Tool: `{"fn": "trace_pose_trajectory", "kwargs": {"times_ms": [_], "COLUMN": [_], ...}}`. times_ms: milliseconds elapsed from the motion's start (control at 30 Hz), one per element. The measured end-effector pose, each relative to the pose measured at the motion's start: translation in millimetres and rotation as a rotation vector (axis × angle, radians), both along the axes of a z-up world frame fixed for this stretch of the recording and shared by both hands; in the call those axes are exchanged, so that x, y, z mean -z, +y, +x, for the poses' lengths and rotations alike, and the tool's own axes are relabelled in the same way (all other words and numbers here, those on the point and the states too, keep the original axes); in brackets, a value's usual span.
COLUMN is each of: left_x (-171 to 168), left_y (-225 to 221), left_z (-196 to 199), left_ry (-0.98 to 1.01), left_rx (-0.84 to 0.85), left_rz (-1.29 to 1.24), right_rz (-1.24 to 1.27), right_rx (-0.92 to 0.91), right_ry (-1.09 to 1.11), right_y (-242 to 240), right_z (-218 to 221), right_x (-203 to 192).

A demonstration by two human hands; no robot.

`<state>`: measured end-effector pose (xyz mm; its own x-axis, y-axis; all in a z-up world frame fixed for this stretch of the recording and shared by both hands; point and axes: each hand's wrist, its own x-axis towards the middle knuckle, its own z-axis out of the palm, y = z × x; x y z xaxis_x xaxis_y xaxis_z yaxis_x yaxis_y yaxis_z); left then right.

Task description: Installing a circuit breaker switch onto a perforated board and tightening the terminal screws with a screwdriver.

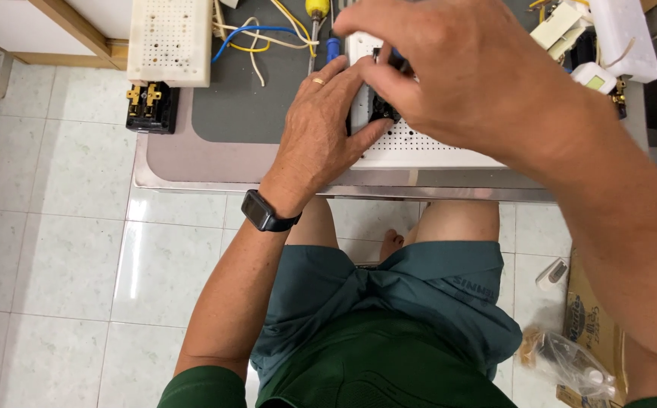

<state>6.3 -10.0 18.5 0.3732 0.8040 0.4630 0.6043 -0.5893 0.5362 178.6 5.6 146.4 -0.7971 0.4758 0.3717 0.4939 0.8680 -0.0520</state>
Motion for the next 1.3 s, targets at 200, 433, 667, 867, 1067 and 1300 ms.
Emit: {"fn": "trace_pose_trajectory", "kwargs": {"times_ms": [200, 433, 667, 867, 1067, 1300], "left_x": [4.7, 20.9, 13.6, 27.1, 26.8, 27.7], "left_y": [1.3, 7.1, 2.3, 4.9, 4.6, 4.9], "left_z": [-0.2, -3.4, -5.9, -5.5, -4.8, -4.4], "left_ry": [0.003, -0.003, 0.01, 0.022, 0.011, 0.022], "left_rx": [-0.011, -0.023, -0.066, -0.08, -0.073, -0.079], "left_rz": [-0.001, 0.077, 0.013, 0.054, 0.054, 0.056], "right_rz": [-0.029, 0.017, 0.357, 0.134, 0.16, 0.115], "right_rx": [0.009, -0.023, 0.228, 0.242, 0.213, 0.33], "right_ry": [0.007, -0.046, -0.201, -0.153, -0.048, -0.124], "right_y": [-4.0, -0.6, 1.8, -3.6, -2.8, -4.8], "right_z": [-0.9, 1.4, 6.0, -2.3, -2.0, -1.5], "right_x": [-6.2, -5.0, 22.6, 10.9, 15.6, 18.0]}}
